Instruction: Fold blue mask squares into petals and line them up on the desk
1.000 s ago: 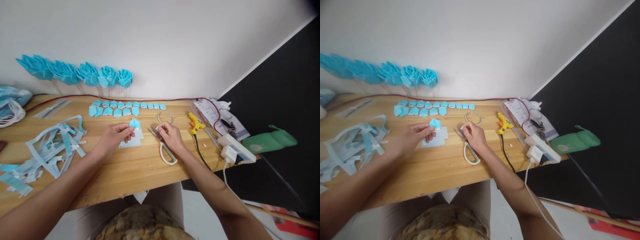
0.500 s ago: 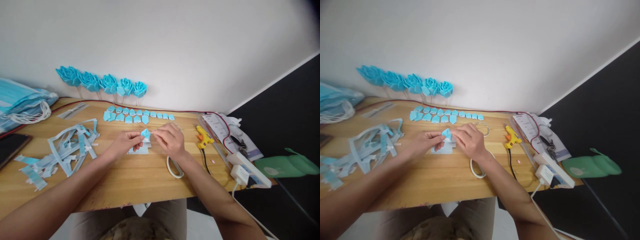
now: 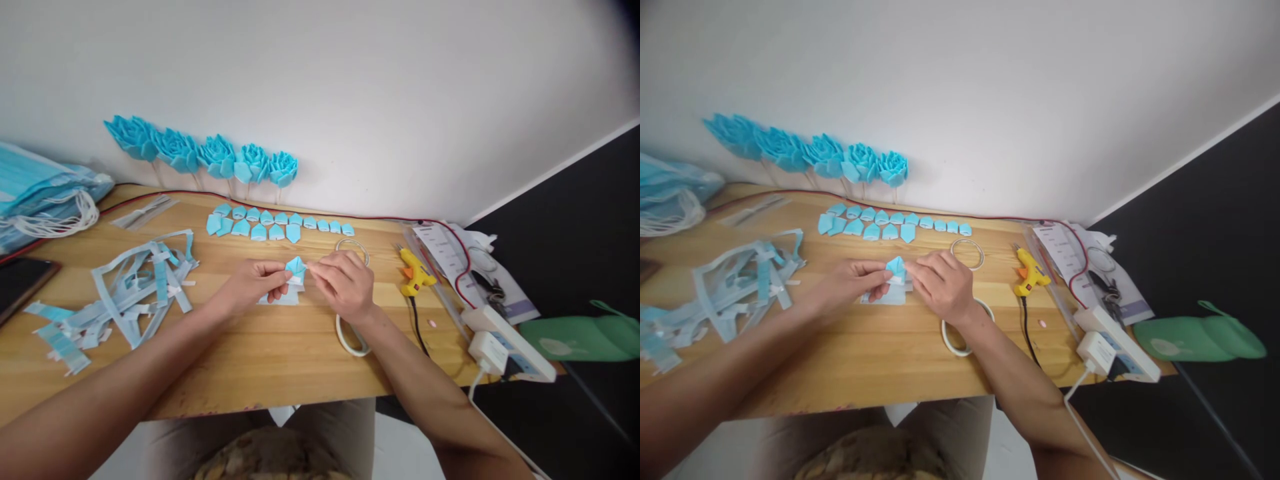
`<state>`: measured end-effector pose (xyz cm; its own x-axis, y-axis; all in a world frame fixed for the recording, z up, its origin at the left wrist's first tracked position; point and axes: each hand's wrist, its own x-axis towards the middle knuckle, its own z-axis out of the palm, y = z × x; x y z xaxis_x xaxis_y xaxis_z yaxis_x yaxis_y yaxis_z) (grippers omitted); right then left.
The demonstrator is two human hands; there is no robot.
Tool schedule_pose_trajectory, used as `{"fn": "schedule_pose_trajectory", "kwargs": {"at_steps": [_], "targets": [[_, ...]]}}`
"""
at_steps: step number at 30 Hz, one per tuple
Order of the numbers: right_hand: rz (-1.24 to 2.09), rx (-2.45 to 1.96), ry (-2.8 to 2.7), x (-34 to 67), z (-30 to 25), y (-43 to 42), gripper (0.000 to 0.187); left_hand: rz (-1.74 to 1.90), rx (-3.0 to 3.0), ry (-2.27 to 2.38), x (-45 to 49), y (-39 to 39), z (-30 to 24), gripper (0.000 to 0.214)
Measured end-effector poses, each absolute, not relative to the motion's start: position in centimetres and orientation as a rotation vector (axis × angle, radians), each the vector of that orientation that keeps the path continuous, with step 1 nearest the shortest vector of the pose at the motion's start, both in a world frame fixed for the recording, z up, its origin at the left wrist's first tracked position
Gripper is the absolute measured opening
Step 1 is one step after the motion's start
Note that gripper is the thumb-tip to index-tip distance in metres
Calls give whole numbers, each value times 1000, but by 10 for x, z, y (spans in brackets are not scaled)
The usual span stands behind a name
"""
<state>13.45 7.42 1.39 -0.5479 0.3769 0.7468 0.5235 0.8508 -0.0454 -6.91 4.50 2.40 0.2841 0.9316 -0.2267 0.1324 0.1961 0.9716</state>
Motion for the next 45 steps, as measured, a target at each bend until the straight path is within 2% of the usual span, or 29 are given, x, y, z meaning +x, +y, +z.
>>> {"fn": "schedule_pose_trajectory", "kwargs": {"at_steps": [19, 31, 35, 42, 45], "targets": [[-245, -597, -2278, 131, 13, 75, 20, 776, 1241, 1165, -70, 44, 25, 32], [-20, -654, -2401, 131, 16, 74, 26, 904, 995, 1027, -69, 45, 15, 32], [199, -723, -2318, 129, 19, 71, 27, 886, 1100, 1085, -72, 47, 19, 34], [1034, -968, -1925, 127, 13, 71, 35, 768, 1368, 1218, -70, 45, 29, 34], [1170, -951, -1884, 124, 6, 72, 40, 785, 1404, 1213, -70, 45, 22, 34]]}}
